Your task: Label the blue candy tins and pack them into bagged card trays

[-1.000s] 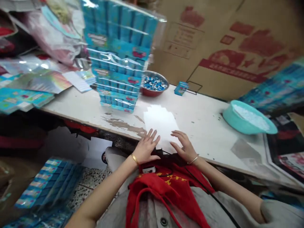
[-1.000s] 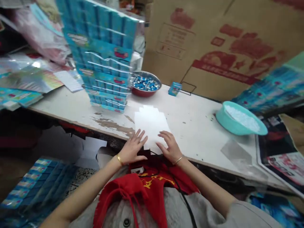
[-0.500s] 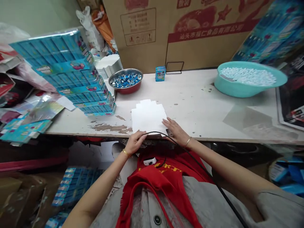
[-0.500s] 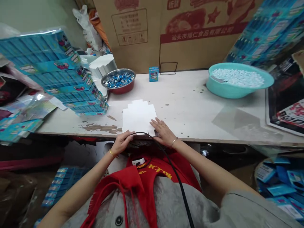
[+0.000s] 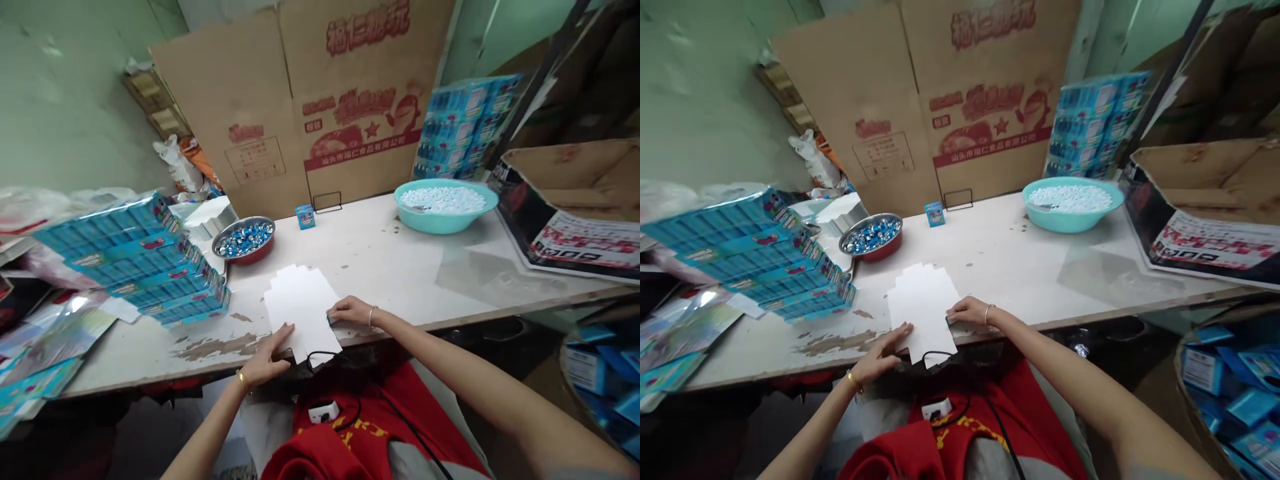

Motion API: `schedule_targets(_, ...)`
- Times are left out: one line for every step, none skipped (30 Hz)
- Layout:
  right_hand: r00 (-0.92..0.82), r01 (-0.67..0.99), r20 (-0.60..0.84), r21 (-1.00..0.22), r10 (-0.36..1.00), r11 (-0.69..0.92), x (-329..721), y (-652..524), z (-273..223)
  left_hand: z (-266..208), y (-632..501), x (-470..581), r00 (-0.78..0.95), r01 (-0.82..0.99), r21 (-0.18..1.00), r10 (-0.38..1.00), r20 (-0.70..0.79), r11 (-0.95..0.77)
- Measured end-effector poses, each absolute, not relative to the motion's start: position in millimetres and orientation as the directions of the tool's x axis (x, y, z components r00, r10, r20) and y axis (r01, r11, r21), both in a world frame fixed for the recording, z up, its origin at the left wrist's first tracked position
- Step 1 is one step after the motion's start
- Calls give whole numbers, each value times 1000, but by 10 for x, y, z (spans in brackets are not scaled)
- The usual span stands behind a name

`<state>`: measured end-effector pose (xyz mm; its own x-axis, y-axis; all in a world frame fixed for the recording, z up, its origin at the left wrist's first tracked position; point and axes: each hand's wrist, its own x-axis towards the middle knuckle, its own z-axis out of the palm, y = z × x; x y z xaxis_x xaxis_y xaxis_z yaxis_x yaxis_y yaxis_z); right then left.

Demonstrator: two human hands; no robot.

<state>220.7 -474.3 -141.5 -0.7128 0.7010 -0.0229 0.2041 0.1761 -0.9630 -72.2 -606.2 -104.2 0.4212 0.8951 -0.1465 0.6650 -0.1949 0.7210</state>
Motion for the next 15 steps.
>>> schedule_targets(-663, 211, 0, -959, 749, 187, 2162, -4697, -1403, -1055, -5983, -744, 417, 705, 678, 895, -155, -211)
schedule_targets(-616, 219, 24, -955, 788, 200, 2126, -4657, -1403, -1063, -5903, -746, 425, 743, 624, 891, -161, -242)
schedule_targets(-577, 224, 43, -952, 816, 209, 2102, -4625, -1411, -1067, -5827, -732, 446, 771, 570, 879, -167, -282)
schedule_targets(-548, 228, 54, -951, 835, 211, 2090, -4600, -1426, -1069, -5757, -707, 465, 789, 525, 869, -172, -318)
schedule_targets(-526, 229, 61, -951, 849, 210, 2090, -4580, -1445, -1069, -5697, -679, 481, 798, 497, 856, -188, -340)
schedule_targets(-511, 228, 64, -951, 857, 207, 2097, -4563, -1464, -1070, -5646, -650, 489, 798, 492, 851, -193, -347)
schedule_targets(-505, 229, 63, -952, 861, 204, 2108, -4543, -1480, -1073, -5604, -622, 485, 795, 502, 854, -189, -340)
schedule_targets(-499, 231, 62, -952, 864, 202, 2116, -4521, -1490, -1075, -5570, -595, 484, 791, 513, 854, -192, -333)
schedule_targets(-492, 236, 62, -951, 869, 202, 2118, -4494, -1490, -1077, -5540, -569, 473, 793, 518, 860, -191, -321)
schedule_targets(-478, 242, 66, -948, 876, 204, 2111, -4465, -1480, -1077, -5514, -543, 459, 801, 511, 867, -194, -310)
schedule_targets(-460, 249, 75, -946, 885, 209, 2097, -4437, -1460, -1074, -5488, -518, 443, 818, 490, 874, -200, -302)
schedule_targets(-438, 254, 87, -943, 895, 216, 2081, -4415, -1433, -1067, -5464, -497, 424, 838, 457, 883, -201, -299)
schedule_targets(-417, 257, 102, -940, 903, 224, 2069, -4404, -1400, -1058, -5443, -482, 412, 855, 421, 890, -195, -303)
schedule_targets(-401, 256, 115, -938, 909, 232, 2071, -4410, -1365, -1047, -5430, -473, 408, 864, 393, 895, -181, -315)
schedule_targets(-395, 251, 129, -937, 910, 242, 2096, -4435, -1333, -1036, -5427, -470, 414, 865, 376, 896, -161, -332)
